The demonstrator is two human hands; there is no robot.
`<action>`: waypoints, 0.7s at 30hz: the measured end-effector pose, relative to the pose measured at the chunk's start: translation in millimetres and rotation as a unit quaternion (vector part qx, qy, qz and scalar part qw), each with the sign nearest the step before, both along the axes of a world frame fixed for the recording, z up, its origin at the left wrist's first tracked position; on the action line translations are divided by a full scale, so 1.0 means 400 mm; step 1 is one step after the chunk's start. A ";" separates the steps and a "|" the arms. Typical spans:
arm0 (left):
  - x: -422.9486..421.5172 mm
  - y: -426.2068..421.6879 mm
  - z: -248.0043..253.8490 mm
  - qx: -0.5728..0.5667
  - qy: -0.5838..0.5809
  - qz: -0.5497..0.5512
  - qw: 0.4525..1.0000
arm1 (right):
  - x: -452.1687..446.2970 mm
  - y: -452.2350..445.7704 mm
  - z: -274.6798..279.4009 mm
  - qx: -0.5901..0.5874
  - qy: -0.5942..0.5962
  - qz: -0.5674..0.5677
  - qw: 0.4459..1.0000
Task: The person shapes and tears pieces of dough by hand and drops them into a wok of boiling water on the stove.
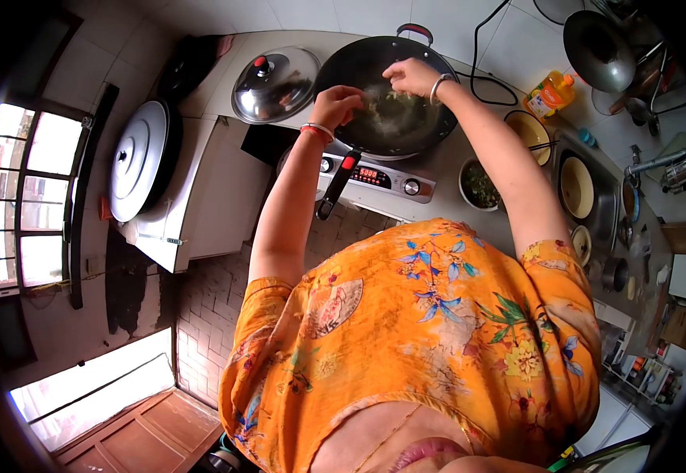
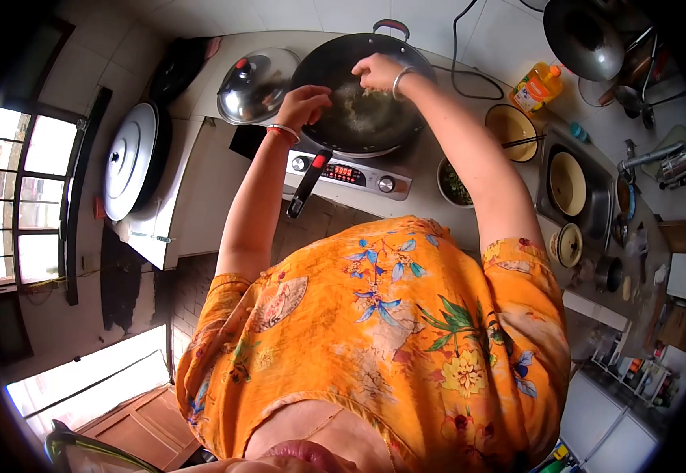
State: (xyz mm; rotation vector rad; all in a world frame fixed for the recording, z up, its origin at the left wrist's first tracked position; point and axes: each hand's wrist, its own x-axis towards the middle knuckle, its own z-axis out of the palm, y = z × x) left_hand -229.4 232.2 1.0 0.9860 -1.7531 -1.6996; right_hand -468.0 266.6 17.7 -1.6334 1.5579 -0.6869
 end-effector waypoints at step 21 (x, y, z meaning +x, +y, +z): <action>-0.068 0.122 0.053 0.132 0.235 0.006 0.963 | 0.167 0.124 -0.034 -0.075 -0.231 -0.102 0.965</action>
